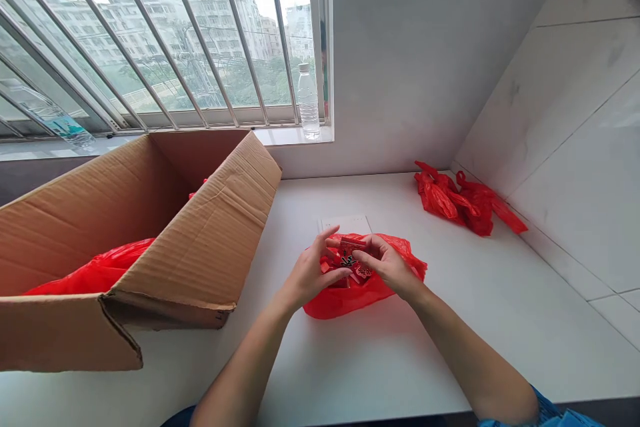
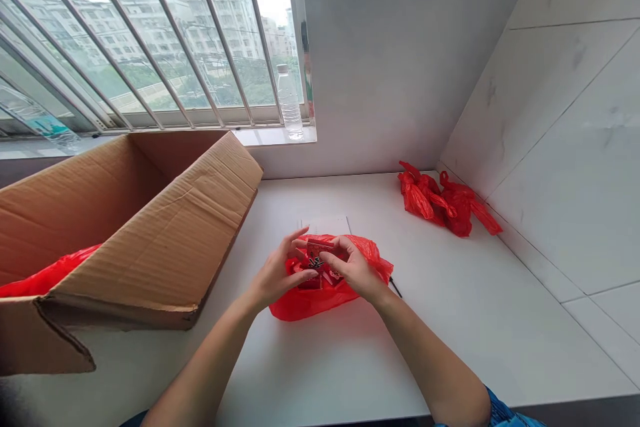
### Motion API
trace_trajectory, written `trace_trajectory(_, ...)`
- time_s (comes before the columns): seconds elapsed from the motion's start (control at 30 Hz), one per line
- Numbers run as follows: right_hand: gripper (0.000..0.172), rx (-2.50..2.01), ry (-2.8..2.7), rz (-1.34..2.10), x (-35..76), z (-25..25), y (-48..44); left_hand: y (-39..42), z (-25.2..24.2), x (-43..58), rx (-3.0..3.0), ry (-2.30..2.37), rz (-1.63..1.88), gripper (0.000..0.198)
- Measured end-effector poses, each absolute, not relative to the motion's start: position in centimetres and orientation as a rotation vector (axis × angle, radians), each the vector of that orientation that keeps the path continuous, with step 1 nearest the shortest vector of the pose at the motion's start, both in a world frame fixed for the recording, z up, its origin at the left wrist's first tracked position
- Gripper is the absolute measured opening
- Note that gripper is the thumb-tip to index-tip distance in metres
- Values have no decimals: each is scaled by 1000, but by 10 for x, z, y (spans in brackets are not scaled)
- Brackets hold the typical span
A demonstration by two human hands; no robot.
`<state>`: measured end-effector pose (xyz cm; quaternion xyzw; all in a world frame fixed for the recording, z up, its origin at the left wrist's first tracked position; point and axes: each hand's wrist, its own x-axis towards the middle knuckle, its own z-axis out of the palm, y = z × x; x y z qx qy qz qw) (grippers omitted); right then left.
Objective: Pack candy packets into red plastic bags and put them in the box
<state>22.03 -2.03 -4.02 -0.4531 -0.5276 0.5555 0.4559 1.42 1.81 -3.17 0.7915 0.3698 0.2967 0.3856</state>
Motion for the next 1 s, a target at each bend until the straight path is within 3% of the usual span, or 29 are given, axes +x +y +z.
trace_trajectory(0.13, 26, -1144, -1360, 1368, 226, -31, -24, 22, -29, 8, 2041, 960, 760, 34)
trace_trajectory(0.23, 27, -1123, -1476, 1374, 225, -26, -27, 23, -24, 4, 2133, 909, 676, 17)
trace_trajectory(0.6, 21, -1220, -1603, 1330, 234, -32, -24, 22, -13, -3, 2430, 1003, 686, 19)
trace_trajectory(0.77, 25, -1349, -1727, 1184, 237, -44, -22, 22, -24, -3, 2714, 1337, 571, 31)
trace_trajectory(0.9, 29, -1348, -1760, 971, 227, -64, -12, 21, -41, 3, 2717, 1464, 492, 81)
trace_trajectory(1.0, 30, -1445, -1867, 704, 222, -76, -1, 21, -47, 4, 2702, 1429, 409, 95)
